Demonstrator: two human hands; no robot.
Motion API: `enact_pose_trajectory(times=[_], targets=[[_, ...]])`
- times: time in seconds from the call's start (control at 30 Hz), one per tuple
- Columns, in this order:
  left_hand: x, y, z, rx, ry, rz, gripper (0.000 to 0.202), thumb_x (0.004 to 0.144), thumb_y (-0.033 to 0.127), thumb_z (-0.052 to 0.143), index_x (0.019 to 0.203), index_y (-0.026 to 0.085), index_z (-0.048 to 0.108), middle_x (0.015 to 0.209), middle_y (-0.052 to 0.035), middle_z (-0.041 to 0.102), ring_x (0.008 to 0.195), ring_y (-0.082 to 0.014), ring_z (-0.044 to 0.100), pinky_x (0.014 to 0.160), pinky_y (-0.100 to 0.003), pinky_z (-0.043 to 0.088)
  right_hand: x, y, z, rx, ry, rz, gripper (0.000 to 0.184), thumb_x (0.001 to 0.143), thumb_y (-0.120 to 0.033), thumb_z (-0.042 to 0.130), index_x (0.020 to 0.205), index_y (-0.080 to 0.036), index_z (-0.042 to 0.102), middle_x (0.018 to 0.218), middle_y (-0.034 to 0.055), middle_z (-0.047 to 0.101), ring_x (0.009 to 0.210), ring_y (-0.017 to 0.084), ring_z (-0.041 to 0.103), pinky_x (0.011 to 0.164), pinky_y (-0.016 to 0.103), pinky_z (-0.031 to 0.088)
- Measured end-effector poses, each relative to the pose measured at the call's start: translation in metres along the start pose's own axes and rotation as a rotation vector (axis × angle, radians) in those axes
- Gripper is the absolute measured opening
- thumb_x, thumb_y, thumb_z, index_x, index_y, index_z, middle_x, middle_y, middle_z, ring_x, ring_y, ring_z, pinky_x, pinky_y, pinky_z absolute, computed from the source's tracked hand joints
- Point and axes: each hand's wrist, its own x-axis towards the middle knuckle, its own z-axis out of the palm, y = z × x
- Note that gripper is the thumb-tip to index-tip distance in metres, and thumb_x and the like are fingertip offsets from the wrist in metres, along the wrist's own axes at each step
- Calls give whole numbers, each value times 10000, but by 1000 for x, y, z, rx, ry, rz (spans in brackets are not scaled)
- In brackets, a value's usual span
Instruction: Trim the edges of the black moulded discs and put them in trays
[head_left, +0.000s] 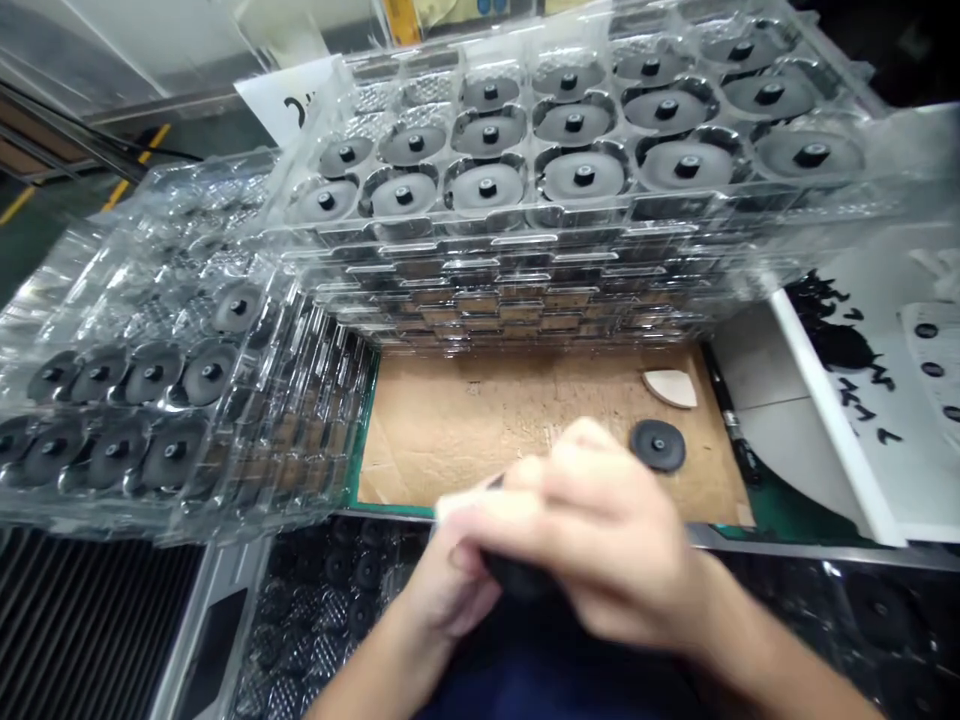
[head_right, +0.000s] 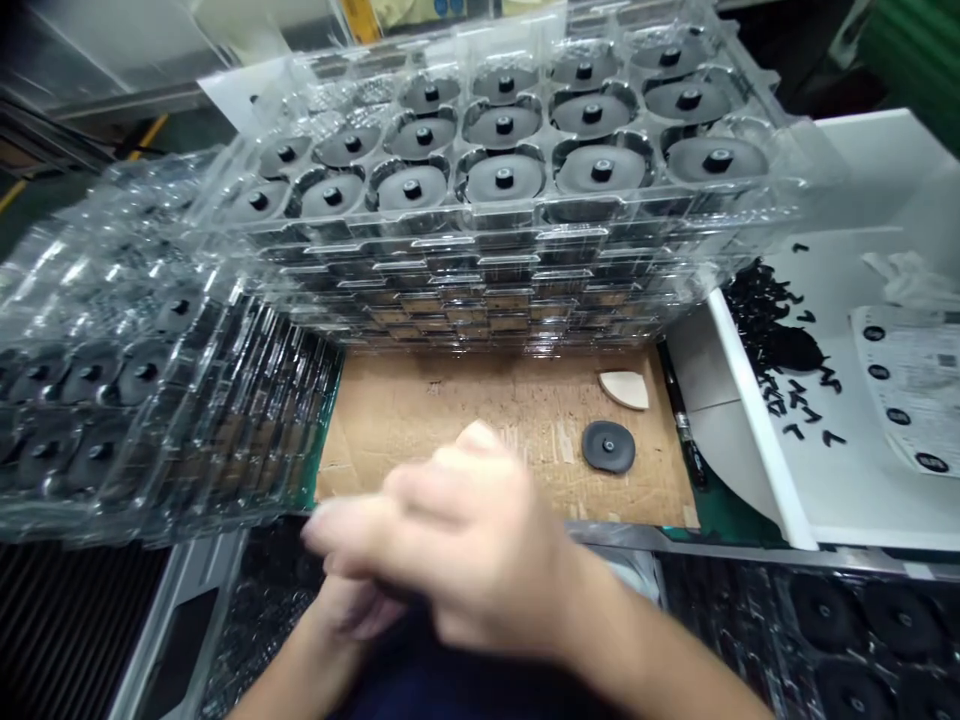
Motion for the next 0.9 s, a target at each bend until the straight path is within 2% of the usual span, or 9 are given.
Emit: enact_pose_trajectory(times=[0.13, 0.23, 0.4, 0.5, 0.57, 0.67, 0.77, 0.83, 0.9], targets=[[-5, 1, -12, -201, 21, 117, 617, 518, 465, 820, 1089, 291, 662, 1158, -30, 673, 963, -226, 668, 898, -314, 488, -25, 32, 6, -106, 94, 428, 241, 912, -162, 494, 1085, -232, 647, 920, 4, 710, 789, 139, 621, 703, 288, 400], [-7, 4, -18, -272, 44, 154, 599, 519, 436, 822, 1082, 309, 661, 1161, -13, 678, 1005, -208, 657, 898, -273, 485, -58, 52, 32, -71, 35, 585, 252, 918, -221, 489, 1110, -240, 651, 932, 27, 716, 803, 163, 640, 711, 296, 450], [-5, 3, -16, -273, 35, 157, 605, 544, 397, 828, 1109, 280, 644, 1139, -31, 677, 983, -203, 654, 844, -256, 502, -88, 67, 69, 7, -91, 593, 210, 882, -235, 524, 895, -229, 733, 803, 19, 748, 716, 173, 684, 653, 283, 517], [-3, 1, -13, -251, 25, 158, 592, 565, 381, 824, 1117, 294, 632, 1165, -28, 661, 965, -203, 657, 868, -281, 497, -69, 52, 47, 3, -9, 649, 239, 909, -259, 496, 1043, -207, 687, 939, 45, 735, 750, 168, 676, 633, 273, 526], [-2, 0, -11, -236, 44, 146, 602, 574, 349, 826, 1137, 311, 615, 1181, -17, 652, 993, -208, 647, 872, -287, 496, -46, 31, 26, -7, 168, 646, 232, 897, -254, 529, 1092, -222, 651, 1020, 44, 712, 739, 160, 657, 571, 257, 504], [-1, -1, -7, -212, 55, 127, 604, 575, 362, 823, 1136, 280, 614, 1148, -24, 665, 1059, -217, 612, 923, -299, 472, -16, -5, 9, 10, 312, 370, 272, 873, -135, 535, 1116, -218, 625, 995, 35, 709, 788, 160, 633, 653, 281, 497], [-3, 0, -4, -221, 92, 129, 442, 662, 315, 773, 1080, 272, 634, 1078, -13, 689, 1023, -205, 627, 952, -338, 461, 0, -24, 9, 95, 98, 165, 260, 856, -58, 495, 1048, -143, 647, 825, 39, 704, 683, 142, 591, 631, 288, 466], [-5, 0, -2, -234, 120, 129, 435, 655, 295, 782, 1065, 289, 636, 1048, 4, 697, 977, -190, 645, 934, -332, 472, 6, -25, 12, 123, -67, 207, 248, 851, -45, 490, 986, -148, 669, 780, 26, 688, 652, 131, 572, 599, 276, 435], [-5, 1, -2, -227, 99, 93, 529, 578, 369, 822, 1066, 278, 639, 1037, -5, 699, 988, -200, 639, 955, -325, 455, 9, -23, 16, 77, -77, 256, 230, 858, -66, 496, 979, -151, 672, 770, 20, 680, 647, 130, 564, 606, 279, 413]])
